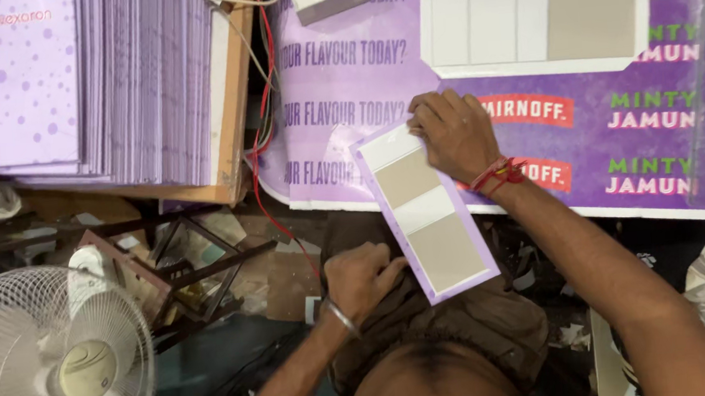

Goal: The person folds pre-printed purple cardboard sheets into rectangular boxes by hand. They fold along creases, tuck flaps, and stack the finished boxes on the table.

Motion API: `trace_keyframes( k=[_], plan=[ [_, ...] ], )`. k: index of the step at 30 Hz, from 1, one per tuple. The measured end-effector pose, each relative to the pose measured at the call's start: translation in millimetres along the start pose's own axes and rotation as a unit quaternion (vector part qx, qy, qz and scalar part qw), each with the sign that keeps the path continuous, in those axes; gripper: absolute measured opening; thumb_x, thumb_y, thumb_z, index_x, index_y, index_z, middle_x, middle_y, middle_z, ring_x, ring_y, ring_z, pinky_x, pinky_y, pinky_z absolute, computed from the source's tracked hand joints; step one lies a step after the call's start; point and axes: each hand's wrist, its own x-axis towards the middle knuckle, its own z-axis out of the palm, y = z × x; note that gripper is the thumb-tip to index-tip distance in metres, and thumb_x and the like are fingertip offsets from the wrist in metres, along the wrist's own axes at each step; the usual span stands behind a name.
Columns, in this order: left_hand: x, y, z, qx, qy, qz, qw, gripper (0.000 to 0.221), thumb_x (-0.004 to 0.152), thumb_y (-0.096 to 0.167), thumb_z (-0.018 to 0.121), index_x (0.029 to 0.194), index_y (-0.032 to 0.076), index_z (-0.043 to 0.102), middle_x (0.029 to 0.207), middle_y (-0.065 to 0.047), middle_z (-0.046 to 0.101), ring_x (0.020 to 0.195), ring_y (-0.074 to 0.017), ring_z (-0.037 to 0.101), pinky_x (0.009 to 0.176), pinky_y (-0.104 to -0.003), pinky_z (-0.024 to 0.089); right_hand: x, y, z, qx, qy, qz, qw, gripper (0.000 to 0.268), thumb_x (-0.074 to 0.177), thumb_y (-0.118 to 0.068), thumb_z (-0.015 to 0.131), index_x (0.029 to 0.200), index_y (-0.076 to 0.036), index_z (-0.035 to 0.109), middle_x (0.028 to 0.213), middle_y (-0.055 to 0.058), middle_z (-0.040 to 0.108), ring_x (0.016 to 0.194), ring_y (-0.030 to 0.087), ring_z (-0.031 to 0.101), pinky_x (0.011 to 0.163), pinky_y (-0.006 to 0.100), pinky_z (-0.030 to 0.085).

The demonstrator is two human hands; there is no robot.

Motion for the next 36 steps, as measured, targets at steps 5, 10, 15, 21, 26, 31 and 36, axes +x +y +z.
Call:
trace_keyframes(
  k=[5,10,15,21,26,31,36],
  plan=[
    [37,-6,-3,0.116,0.081,-0.048,0.989,0.033,0.076,0.020,0.087,0.068,0.010,0.057,0.067,-0.010,0.055,0.060,-0.0317,0.057,0.055,-0.044,0.043,-6,-1,-2,-0.002,-0.005,0.003,1.000,0.012,0.090,-0.011,0.074,0.097,-0.008,0.065,0.108,0.000,0.067,0.089,0.022,0.058,0.074,0.038,0.042],
    [90,-30,-31,0.098,0.095,-0.094,0.986,0.013,0.079,0.011,0.079,0.087,0.013,0.070,0.076,-0.006,0.063,0.063,-0.0276,0.062,0.053,-0.040,0.046,1,-6,-7,-0.017,0.006,0.010,1.000,0.012,0.092,-0.012,0.073,0.098,-0.007,0.064,0.109,0.001,0.067,0.089,0.021,0.057,0.074,0.038,0.042],
    [79,-24,-5,0.118,0.115,-0.008,0.986,0.030,0.088,0.021,0.083,0.074,0.007,0.059,0.066,-0.011,0.055,0.057,-0.0313,0.055,0.053,-0.043,0.042,-6,-7,-3,-0.032,0.020,0.018,0.999,0.011,0.094,-0.013,0.073,0.099,-0.008,0.065,0.109,0.000,0.067,0.088,0.020,0.057,0.076,0.038,0.042],
    [-8,3,21,0.007,0.059,0.022,0.998,0.017,0.085,0.016,0.079,0.076,0.016,0.065,0.067,-0.004,0.061,0.056,-0.0255,0.059,0.052,-0.039,0.046,-2,-5,-1,-0.018,0.013,0.029,0.999,0.010,0.094,-0.011,0.073,0.095,-0.008,0.065,0.107,0.000,0.068,0.086,0.020,0.057,0.075,0.037,0.042],
    [-13,6,42,-0.197,0.126,-0.260,0.937,0.026,0.090,0.008,0.079,0.102,0.002,0.057,0.074,-0.006,0.068,0.058,-0.0129,0.058,0.055,-0.029,0.048,-11,-2,2,0.002,0.018,0.036,0.999,0.013,0.093,-0.010,0.074,0.102,-0.010,0.064,0.108,0.001,0.068,0.089,0.021,0.061,0.075,0.038,0.043],
    [-3,18,49,-0.309,0.112,-0.265,0.907,0.053,0.087,-0.002,0.078,0.132,0.000,0.050,0.091,-0.011,0.069,0.075,-0.0105,0.061,0.065,-0.024,0.051,-18,1,4,0.035,0.005,0.080,0.996,0.035,0.103,-0.011,0.066,0.138,-0.012,0.065,0.110,0.002,0.070,0.088,0.021,0.066,0.078,0.039,0.049],
    [-3,16,41,-0.421,0.114,-0.249,0.865,0.052,0.093,0.001,0.072,0.139,0.001,0.047,0.100,-0.010,0.076,0.087,-0.0087,0.068,0.076,-0.021,0.055,-44,-9,-4,0.440,0.168,0.267,0.841,0.050,0.112,-0.030,0.053,0.153,-0.005,0.038,0.141,0.013,0.063,0.112,0.016,0.063,0.092,0.031,0.055]
  ],
)
